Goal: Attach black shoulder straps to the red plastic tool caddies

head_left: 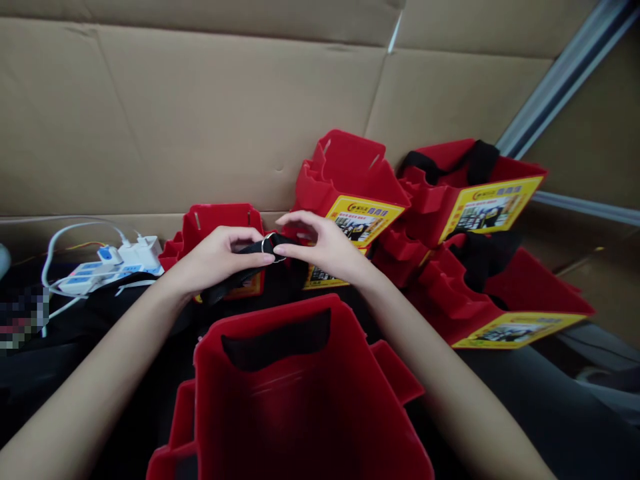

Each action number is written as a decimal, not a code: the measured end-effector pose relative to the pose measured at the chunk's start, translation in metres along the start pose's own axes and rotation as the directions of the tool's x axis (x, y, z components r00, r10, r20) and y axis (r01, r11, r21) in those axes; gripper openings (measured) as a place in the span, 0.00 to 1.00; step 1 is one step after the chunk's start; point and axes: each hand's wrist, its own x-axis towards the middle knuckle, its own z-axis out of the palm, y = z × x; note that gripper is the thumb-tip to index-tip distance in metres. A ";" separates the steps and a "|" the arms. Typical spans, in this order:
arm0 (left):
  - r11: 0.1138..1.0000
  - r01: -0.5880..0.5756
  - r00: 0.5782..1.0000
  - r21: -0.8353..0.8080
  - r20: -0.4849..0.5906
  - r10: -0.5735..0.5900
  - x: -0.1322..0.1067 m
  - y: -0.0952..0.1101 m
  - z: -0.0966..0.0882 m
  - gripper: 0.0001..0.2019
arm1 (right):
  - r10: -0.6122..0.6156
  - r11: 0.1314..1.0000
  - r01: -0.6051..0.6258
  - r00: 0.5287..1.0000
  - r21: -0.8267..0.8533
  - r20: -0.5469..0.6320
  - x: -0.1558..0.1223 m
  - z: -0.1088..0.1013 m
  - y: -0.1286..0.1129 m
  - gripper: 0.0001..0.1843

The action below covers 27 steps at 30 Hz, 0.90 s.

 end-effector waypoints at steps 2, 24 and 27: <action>0.998 -0.062 0.996 -0.029 -0.067 0.060 0.001 0.000 0.001 0.10 | -0.060 0.983 0.046 0.995 -0.175 -0.078 -0.002 0.000 -0.005 0.14; 0.926 0.160 0.985 -0.341 0.121 -0.126 0.004 -0.002 0.018 0.16 | 0.208 0.900 -0.161 0.975 0.405 -0.075 -0.002 0.002 -0.019 0.16; 0.931 0.203 0.966 -0.302 0.216 -0.141 0.003 -0.003 0.014 0.15 | 0.191 0.918 -0.120 0.969 0.377 -0.157 -0.001 0.002 -0.019 0.16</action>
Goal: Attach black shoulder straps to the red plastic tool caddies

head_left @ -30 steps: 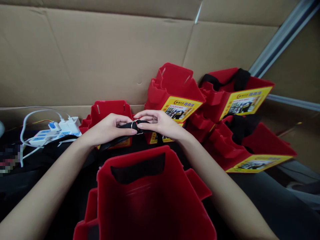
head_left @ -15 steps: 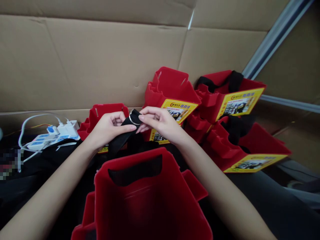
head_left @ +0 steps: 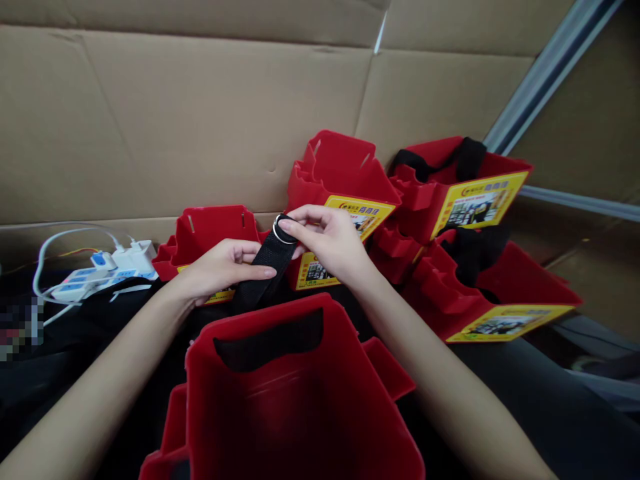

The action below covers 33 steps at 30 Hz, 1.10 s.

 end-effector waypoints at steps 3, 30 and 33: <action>0.998 0.054 0.997 0.040 0.057 -0.056 -0.003 0.000 -0.005 0.11 | -0.067 0.997 0.064 0.996 -0.035 -0.066 0.000 -0.003 -0.004 0.16; 0.700 -0.598 0.687 0.389 -0.201 0.698 -0.071 0.060 0.040 0.09 | 0.117 0.680 0.494 0.657 -0.542 0.745 -0.072 0.001 -0.080 0.12; 0.724 -0.528 0.848 0.444 0.321 0.422 -0.081 0.066 0.054 0.13 | 0.263 0.643 0.527 0.530 -0.556 0.806 -0.078 -0.005 -0.084 0.08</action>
